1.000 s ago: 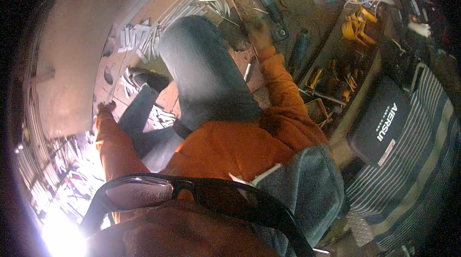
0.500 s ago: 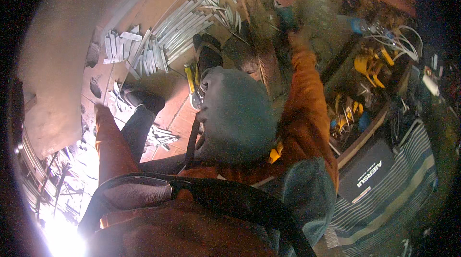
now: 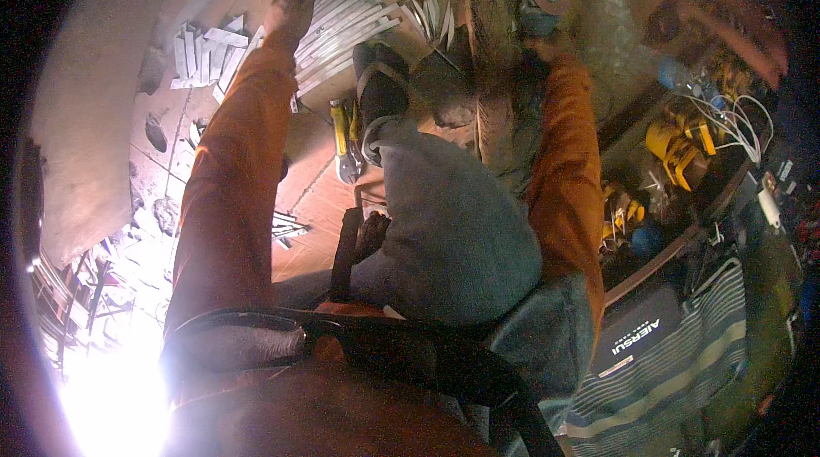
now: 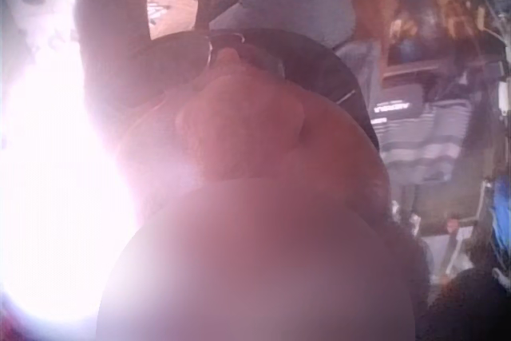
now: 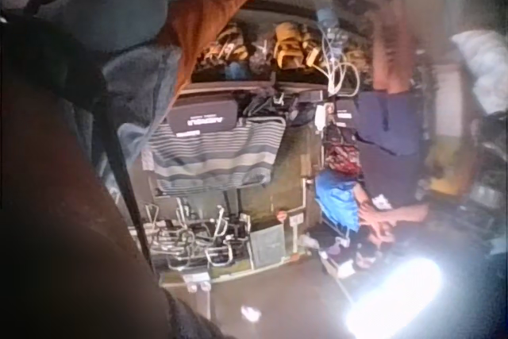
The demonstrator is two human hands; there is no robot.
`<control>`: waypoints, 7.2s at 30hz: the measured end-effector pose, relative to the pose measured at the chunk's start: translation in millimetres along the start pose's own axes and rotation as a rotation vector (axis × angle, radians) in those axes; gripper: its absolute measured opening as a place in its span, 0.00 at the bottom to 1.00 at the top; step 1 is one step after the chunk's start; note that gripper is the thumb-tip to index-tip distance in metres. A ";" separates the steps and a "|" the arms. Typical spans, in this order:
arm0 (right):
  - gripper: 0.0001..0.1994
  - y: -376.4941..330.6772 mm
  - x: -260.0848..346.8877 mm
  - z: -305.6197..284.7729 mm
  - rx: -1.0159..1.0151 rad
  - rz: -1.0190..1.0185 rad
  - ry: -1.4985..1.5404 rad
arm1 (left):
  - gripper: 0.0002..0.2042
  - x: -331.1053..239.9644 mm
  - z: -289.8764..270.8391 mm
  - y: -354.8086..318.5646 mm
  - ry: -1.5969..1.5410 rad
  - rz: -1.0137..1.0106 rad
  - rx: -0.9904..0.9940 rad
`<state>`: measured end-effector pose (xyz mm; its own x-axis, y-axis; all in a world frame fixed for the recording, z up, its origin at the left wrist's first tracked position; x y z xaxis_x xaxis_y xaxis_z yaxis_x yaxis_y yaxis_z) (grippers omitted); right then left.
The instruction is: The person marks a metal strip with a marker and then uses an angle grinder to cut it. The person repeats this process with multiple metal strips, cutting them into smaller pieces.
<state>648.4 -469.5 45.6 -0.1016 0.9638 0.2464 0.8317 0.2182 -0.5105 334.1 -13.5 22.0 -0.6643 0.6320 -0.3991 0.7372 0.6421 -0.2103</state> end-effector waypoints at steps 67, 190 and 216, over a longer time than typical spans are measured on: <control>0.34 -142.5 158.5 71.1 0.212 -0.409 0.582 | 0.22 56.7 -10.1 -131.2 -0.132 -0.107 0.136; 0.30 -101.4 205.3 77.8 0.163 -0.457 0.165 | 0.31 57.1 13.0 -152.2 -0.034 -0.231 -0.338; 0.38 -118.5 205.9 65.5 0.120 -0.398 -0.065 | 0.33 55.0 8.5 -152.8 -0.039 -0.287 -0.207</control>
<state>493.2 -286.9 102.9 -0.4395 0.8078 0.3927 0.6518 0.5877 -0.4794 186.0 -80.6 24.7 -0.8325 0.3991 -0.3844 0.4782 0.8679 -0.1347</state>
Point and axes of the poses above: each hand's wrist, its own y-axis towards the middle knuckle, its own z-axis out of the palm, x = y × z, the point moved 2 cm from there along y, towards the middle knuckle, and after that the axes turned 4 degrees about y, right-handed, at the moved point
